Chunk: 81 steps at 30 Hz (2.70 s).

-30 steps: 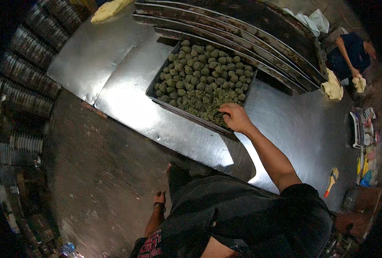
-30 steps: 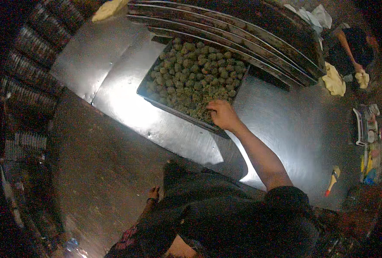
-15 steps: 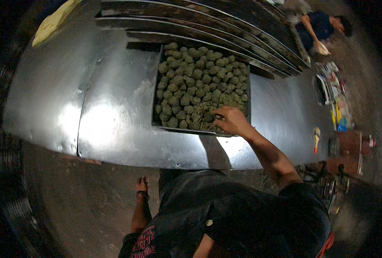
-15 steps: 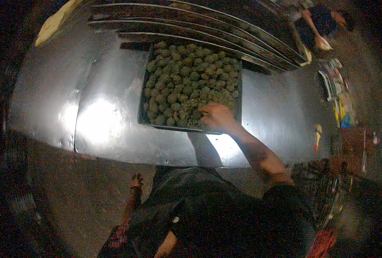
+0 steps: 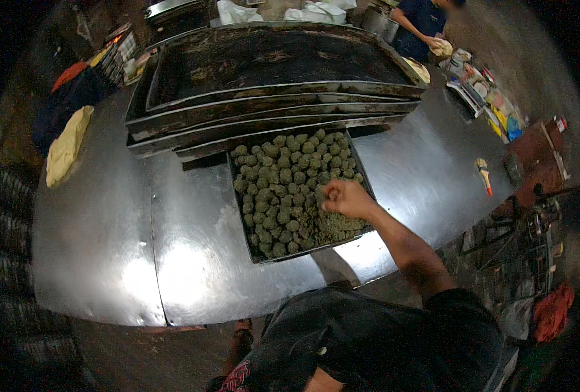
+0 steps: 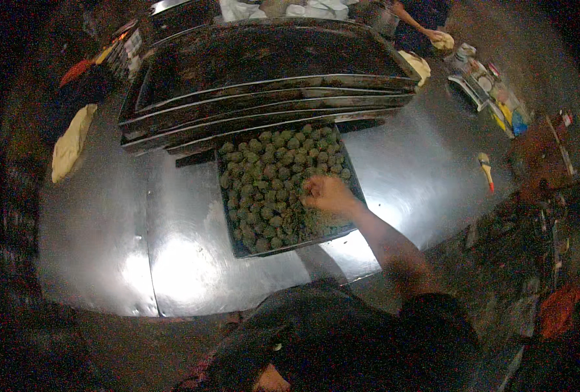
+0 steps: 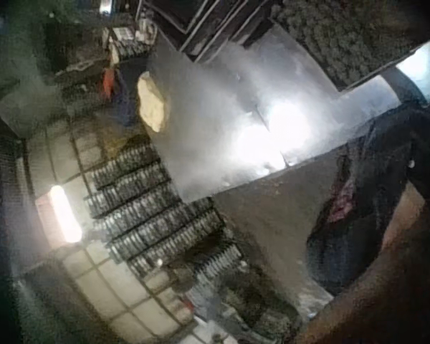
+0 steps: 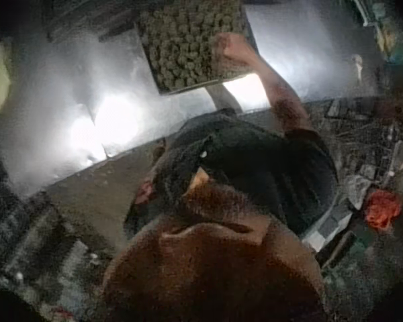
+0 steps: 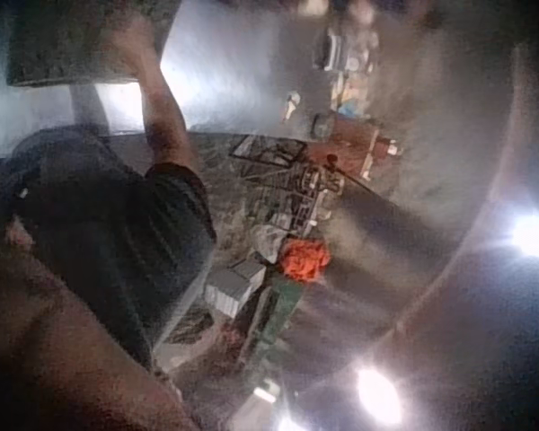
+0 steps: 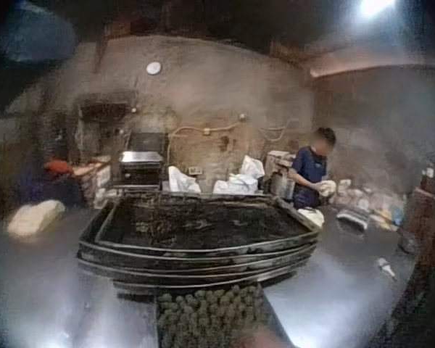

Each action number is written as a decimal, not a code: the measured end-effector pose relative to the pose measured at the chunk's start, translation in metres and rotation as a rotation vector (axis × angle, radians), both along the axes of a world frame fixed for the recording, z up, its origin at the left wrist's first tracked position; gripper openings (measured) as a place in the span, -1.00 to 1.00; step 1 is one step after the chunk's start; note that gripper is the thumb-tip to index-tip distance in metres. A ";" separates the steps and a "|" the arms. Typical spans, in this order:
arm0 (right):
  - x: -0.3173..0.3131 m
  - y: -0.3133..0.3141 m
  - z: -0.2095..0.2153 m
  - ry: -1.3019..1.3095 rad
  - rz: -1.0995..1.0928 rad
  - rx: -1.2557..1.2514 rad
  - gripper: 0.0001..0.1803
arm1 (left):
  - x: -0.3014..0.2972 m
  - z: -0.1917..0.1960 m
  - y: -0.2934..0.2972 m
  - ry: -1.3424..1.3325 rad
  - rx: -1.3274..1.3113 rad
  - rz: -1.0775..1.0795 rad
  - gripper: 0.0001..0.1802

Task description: The person arranges small green food items on a metal tray by hand, picking them up and placing them in rows. Another person is visible in the background working with dough.

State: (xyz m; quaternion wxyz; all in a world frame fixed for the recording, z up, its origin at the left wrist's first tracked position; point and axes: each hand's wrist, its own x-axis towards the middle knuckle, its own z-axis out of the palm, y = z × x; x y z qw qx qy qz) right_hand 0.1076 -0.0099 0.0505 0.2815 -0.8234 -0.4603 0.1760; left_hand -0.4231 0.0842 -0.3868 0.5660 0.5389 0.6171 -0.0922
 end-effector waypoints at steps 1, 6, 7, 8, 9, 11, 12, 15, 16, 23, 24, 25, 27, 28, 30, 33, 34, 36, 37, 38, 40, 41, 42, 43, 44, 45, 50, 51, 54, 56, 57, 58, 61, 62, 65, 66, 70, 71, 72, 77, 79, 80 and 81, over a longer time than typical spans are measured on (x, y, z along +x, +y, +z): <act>0.006 0.001 0.005 0.054 -0.028 0.116 -0.53 | 0.000 0.001 0.005 -0.005 0.005 0.000 -0.47; 0.014 0.021 0.031 0.428 -0.155 0.368 -0.60 | 0.025 0.014 0.000 -0.016 0.074 0.076 -0.47; 0.026 0.011 0.022 0.432 -0.143 0.363 -0.61 | 0.029 0.018 -0.002 -0.004 0.086 0.072 -0.47; 0.042 -0.004 0.011 0.246 -0.141 0.319 -0.73 | 0.034 0.021 -0.007 0.012 0.090 0.072 -0.47; 0.054 -0.015 0.004 0.239 -0.121 0.295 -0.74 | 0.036 0.023 -0.021 0.026 0.089 0.092 -0.47; 0.076 -0.032 -0.009 0.220 -0.078 0.239 -0.75 | 0.031 0.021 -0.058 0.060 0.073 0.136 -0.47; 0.081 -0.038 -0.011 0.137 -0.030 0.207 -0.75 | 0.026 0.019 -0.080 0.090 0.056 0.149 -0.47; 0.092 -0.058 0.005 -0.010 0.142 0.053 -0.74 | 0.013 0.017 -0.162 0.225 -0.008 0.179 -0.47; 0.092 -0.064 0.012 0.005 0.208 -0.034 -0.73 | 0.010 0.019 -0.188 0.276 -0.024 0.185 -0.48; 0.057 -0.064 -0.025 -0.139 0.837 -0.312 -0.52 | 0.066 0.013 -0.327 0.369 0.020 0.079 -0.52; 0.054 -0.062 -0.020 -0.164 0.866 -0.258 -0.43 | 0.074 0.023 -0.328 0.324 0.027 0.110 -0.54; 0.051 -0.057 -0.023 -0.205 0.897 -0.230 -0.41 | 0.080 0.032 -0.334 0.285 0.045 0.138 -0.56; 0.038 -0.043 -0.033 -0.289 0.954 -0.175 -0.37 | 0.088 0.041 -0.349 0.224 0.083 0.188 -0.60; 0.032 -0.037 -0.030 -0.316 0.930 -0.208 -0.35 | 0.087 0.046 -0.352 0.209 0.096 0.197 -0.62; 0.022 -0.034 -0.046 -0.386 0.849 -0.203 -0.36 | 0.080 0.053 -0.355 0.190 0.133 0.199 -0.66; 0.011 -0.032 -0.058 -0.467 0.725 -0.113 -0.54 | 0.053 0.054 -0.342 0.206 0.418 -0.109 -0.71; 0.008 -0.026 -0.056 -0.439 0.690 -0.174 -0.62 | 0.042 0.053 -0.332 0.223 0.615 -0.299 -0.73; 0.004 -0.026 -0.078 -0.519 0.633 -0.068 -0.84 | 0.050 0.055 -0.304 0.109 0.225 0.078 -0.75; 0.005 -0.023 -0.084 -0.495 0.615 -0.102 -0.86 | 0.059 0.058 -0.283 0.034 -0.161 0.419 -0.75; 0.005 -0.017 -0.084 -0.464 0.602 -0.132 -0.87 | 0.061 0.050 -0.266 0.059 -0.102 0.395 -0.75; -0.001 -0.012 -0.077 -0.421 0.543 -0.137 -0.86 | 0.060 0.036 -0.235 0.100 0.022 0.351 -0.74; -0.007 -0.011 -0.073 -0.334 0.479 -0.190 -0.89 | 0.053 0.035 -0.215 0.022 -0.034 0.372 -0.72; -0.019 -0.005 -0.062 -0.265 0.429 -0.233 -0.91 | 0.045 0.035 -0.193 -0.072 -0.091 0.408 -0.70; -0.027 -0.004 -0.055 -0.187 0.369 -0.274 -0.92 | 0.036 0.043 -0.168 -0.158 -0.152 0.431 -0.67; -0.026 -0.007 -0.059 -0.113 0.250 -0.238 -0.92 | 0.038 0.056 -0.135 -0.243 -0.210 0.438 -0.65; -0.015 -0.007 -0.065 -0.302 0.435 -0.334 -0.90 | 0.048 0.061 -0.097 -0.341 -0.270 0.436 -0.62; 0.034 -0.022 -0.061 -0.381 0.422 -0.037 -0.68 | 0.071 0.059 -0.024 -0.312 -0.132 0.245 -0.60; 0.037 -0.026 -0.056 -0.407 0.336 -0.115 -0.69 | 0.081 0.062 -0.015 -0.287 -0.121 0.205 -0.60; 0.030 -0.034 -0.058 -0.473 0.157 -0.279 -0.74 | 0.110 0.079 0.005 -0.234 -0.056 0.106 -0.58; 0.023 -0.036 -0.069 -0.589 0.147 -0.333 -0.79 | 0.137 0.084 0.005 -0.231 -0.027 0.046 -0.57; 0.020 -0.034 -0.066 -0.584 0.123 -0.288 -0.82 | 0.149 0.089 0.005 -0.229 -0.014 0.024 -0.57; 0.009 -0.037 -0.058 -0.566 0.103 -0.248 -0.84 | 0.159 0.094 0.004 -0.221 -0.002 -0.008 -0.56; -0.005 -0.038 -0.055 -0.475 0.110 -0.228 -0.87 | 0.196 0.109 -0.007 -0.222 0.038 -0.083 -0.55; -0.006 -0.039 -0.056 -0.439 0.121 -0.238 -0.88 | 0.209 0.114 -0.013 -0.226 0.051 -0.107 -0.55; -0.013 -0.039 -0.037 -0.481 0.278 -0.191 -0.89 | 0.222 0.133 -0.032 -0.199 0.105 -0.107 -0.53; -0.010 -0.037 -0.039 -0.448 0.346 -0.188 -0.88 | 0.225 0.142 -0.038 -0.183 0.126 -0.105 -0.53; 0.019 -0.030 -0.074 -0.103 0.542 0.066 -0.83 | 0.247 0.165 -0.064 -0.145 0.200 -0.101 -0.51; 0.036 -0.028 -0.085 0.038 0.587 0.175 -0.81 | 0.252 0.168 -0.069 -0.139 0.211 -0.094 -0.50; 0.048 -0.027 -0.091 0.305 0.499 0.188 -0.67 | 0.255 0.169 -0.075 -0.129 0.219 -0.084 -0.50; 0.060 -0.031 -0.060 0.377 0.496 0.175 -0.57 | 0.227 0.171 -0.116 -0.026 0.241 0.014 -0.47; 0.061 -0.027 -0.062 0.102 0.697 0.176 -0.61 | 0.217 0.170 -0.135 0.014 0.252 0.055 -0.46; 0.058 -0.026 -0.063 -0.098 0.806 0.133 -0.73 | 0.207 0.171 -0.144 0.042 0.257 0.074 -0.46; 0.057 -0.024 -0.058 -0.156 0.878 0.027 -0.75 | 0.197 0.171 -0.158 0.071 0.255 0.101 -0.45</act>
